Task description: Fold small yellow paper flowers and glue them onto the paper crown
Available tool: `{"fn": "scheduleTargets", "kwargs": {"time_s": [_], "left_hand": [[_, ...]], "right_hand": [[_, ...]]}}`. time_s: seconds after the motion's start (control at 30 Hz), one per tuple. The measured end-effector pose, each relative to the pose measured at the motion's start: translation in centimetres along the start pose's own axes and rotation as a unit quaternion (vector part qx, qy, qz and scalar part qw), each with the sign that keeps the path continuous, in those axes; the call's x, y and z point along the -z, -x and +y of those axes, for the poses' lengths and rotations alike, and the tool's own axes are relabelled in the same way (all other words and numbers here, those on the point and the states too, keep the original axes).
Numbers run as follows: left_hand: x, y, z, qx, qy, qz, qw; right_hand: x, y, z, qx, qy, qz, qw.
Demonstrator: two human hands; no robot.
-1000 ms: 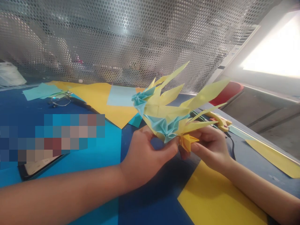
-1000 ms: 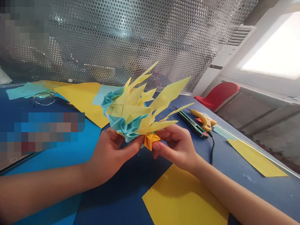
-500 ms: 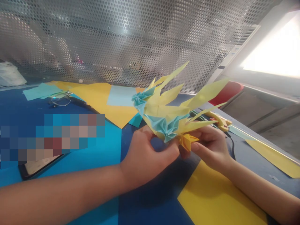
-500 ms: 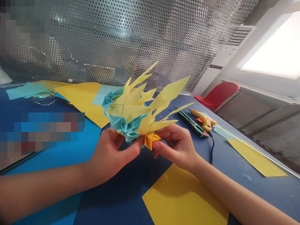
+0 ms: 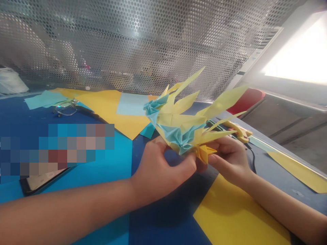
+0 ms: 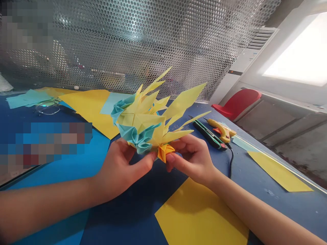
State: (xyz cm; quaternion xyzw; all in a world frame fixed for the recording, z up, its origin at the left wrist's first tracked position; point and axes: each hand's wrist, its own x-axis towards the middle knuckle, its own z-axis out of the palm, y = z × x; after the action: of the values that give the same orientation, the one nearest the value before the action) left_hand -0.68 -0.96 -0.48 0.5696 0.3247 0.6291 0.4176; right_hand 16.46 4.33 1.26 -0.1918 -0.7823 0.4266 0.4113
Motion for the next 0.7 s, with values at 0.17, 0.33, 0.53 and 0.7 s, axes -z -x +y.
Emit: {"fn": "scheduleTargets", "kwargs": {"time_s": [0.17,0.33,0.53,0.7], "left_hand": [[-0.02,0.01,0.02,0.004,-0.002,0.007,1.000],[-0.09,0.14,0.00,0.006,-0.004,0.007,1.000],[-0.10,0.03,0.21,0.007,-0.004,0.000,1.000],[-0.16,-0.03,0.42,0.003,-0.003,0.000,1.000]], "right_hand": [[-0.05,-0.08,-0.04,0.001,0.003,0.001,1.000],[-0.04,-0.10,0.00,0.004,-0.003,0.012,1.000],[-0.06,-0.13,-0.02,0.002,-0.008,0.022,1.000],[0.01,-0.08,-0.04,0.000,-0.008,0.024,1.000]]}}
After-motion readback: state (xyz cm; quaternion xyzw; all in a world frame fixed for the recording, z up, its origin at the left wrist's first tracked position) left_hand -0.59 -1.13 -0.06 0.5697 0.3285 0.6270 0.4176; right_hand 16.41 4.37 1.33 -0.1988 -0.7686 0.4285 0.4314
